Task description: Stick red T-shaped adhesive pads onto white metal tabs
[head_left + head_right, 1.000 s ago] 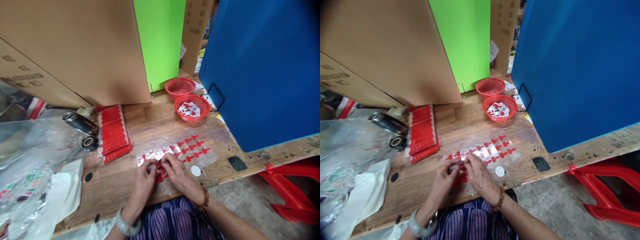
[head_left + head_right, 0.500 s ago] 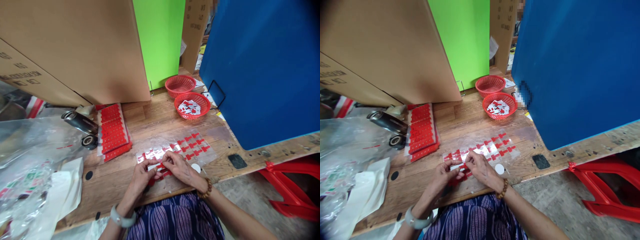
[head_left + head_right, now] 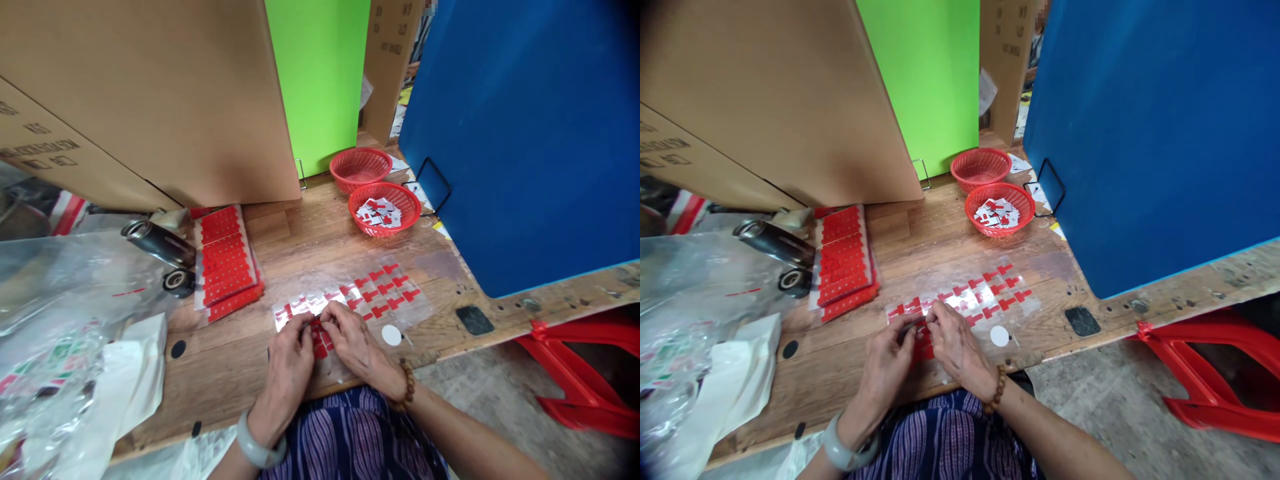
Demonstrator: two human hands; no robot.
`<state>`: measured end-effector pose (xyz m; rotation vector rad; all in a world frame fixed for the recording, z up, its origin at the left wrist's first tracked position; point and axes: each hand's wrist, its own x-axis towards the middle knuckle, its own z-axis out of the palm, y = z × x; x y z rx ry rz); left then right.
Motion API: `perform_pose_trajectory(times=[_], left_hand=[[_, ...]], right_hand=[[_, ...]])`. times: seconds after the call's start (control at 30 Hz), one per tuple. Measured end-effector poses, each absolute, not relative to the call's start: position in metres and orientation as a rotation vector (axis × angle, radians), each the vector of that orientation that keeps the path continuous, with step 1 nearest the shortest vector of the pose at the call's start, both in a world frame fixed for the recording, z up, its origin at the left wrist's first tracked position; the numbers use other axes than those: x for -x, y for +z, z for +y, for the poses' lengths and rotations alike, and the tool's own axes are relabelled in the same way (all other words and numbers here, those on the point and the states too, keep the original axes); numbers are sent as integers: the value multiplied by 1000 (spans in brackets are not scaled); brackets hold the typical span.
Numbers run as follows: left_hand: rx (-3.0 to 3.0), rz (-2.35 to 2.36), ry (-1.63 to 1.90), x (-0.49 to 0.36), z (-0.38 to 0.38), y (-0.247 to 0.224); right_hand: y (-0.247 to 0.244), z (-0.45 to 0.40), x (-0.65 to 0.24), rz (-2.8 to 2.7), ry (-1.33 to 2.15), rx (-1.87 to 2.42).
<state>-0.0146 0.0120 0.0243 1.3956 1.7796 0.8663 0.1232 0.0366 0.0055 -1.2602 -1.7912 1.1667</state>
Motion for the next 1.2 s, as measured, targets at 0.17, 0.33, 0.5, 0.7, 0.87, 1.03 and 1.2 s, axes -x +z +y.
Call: perform_pose_trajectory(times=[0.17, 0.33, 0.5, 0.7, 0.87, 1.03, 1.2], left_hand=[[-1523, 1811, 868, 12, 10, 21], [-1580, 1801, 835, 13, 9, 14], [-1637, 1831, 838, 10, 10, 9], [-1665, 1829, 845, 10, 13, 7], [-1417, 1764, 913, 15, 15, 10], [-1199, 1666, 929, 15, 15, 15], [-1320, 1728, 858, 13, 7, 24]], right_hand=[[3, 35, -121, -1812, 1126, 1260], [5, 29, -115, -1896, 989, 1332], [4, 27, -109, -1888, 932, 1365], [6, 26, -107, -1813, 1029, 1306], [5, 36, -118, -1646, 1190, 1276], [7, 44, -126, -1500, 1409, 1283], [7, 40, -131, -1467, 1384, 1236]])
